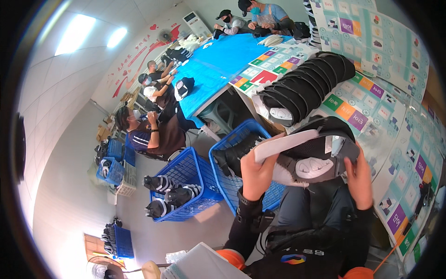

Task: The person picks up shoe liners, trims excess material using nippers, and stacks them in a pile on the table.

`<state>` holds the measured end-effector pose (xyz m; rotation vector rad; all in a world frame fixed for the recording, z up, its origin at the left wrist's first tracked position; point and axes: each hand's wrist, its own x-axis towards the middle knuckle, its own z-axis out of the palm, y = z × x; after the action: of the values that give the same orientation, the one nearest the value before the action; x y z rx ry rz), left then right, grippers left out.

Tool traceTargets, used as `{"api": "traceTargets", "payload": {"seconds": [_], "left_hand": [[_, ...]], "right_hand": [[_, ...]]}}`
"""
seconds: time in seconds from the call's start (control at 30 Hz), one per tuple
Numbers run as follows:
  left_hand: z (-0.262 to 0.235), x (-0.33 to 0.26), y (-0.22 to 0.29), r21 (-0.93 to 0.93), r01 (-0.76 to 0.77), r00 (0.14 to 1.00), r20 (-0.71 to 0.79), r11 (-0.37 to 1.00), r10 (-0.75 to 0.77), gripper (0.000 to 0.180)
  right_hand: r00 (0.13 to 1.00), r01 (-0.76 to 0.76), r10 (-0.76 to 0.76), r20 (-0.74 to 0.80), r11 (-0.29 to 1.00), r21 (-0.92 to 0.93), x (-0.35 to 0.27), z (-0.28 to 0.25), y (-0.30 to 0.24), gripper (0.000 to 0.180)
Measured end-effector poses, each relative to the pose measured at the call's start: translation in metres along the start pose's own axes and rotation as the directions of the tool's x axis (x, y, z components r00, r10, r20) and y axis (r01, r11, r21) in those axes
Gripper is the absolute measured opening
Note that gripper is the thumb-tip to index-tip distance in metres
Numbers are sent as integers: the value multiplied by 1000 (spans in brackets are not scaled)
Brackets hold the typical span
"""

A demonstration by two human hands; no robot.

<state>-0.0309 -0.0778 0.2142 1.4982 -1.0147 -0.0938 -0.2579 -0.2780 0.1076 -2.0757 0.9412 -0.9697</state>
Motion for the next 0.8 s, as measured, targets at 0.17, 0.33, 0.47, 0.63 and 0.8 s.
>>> {"api": "traceTargets", "payload": {"seconds": [0.17,0.33,0.47,0.63,0.8], "left_hand": [[32,60,57,137,-329,942,112,935,315,33],[102,116,46,255,-558,815,349,790,463,23],[164,138,42,289,-640,736,495,712,461,16],[192,148,11,329,-667,705,567,668,425,9],[208,149,10,271,-652,698,580,708,420,24]], "right_hand": [[962,-97,-93,-255,761,-641,-9,-149,131,56],[849,-514,342,-403,357,-780,-15,-237,258,68],[815,-567,406,-413,412,-714,-31,-266,325,70],[873,-483,269,-406,369,-794,-12,-240,318,68],[939,-339,170,-299,317,-886,-25,-279,379,68]]}}
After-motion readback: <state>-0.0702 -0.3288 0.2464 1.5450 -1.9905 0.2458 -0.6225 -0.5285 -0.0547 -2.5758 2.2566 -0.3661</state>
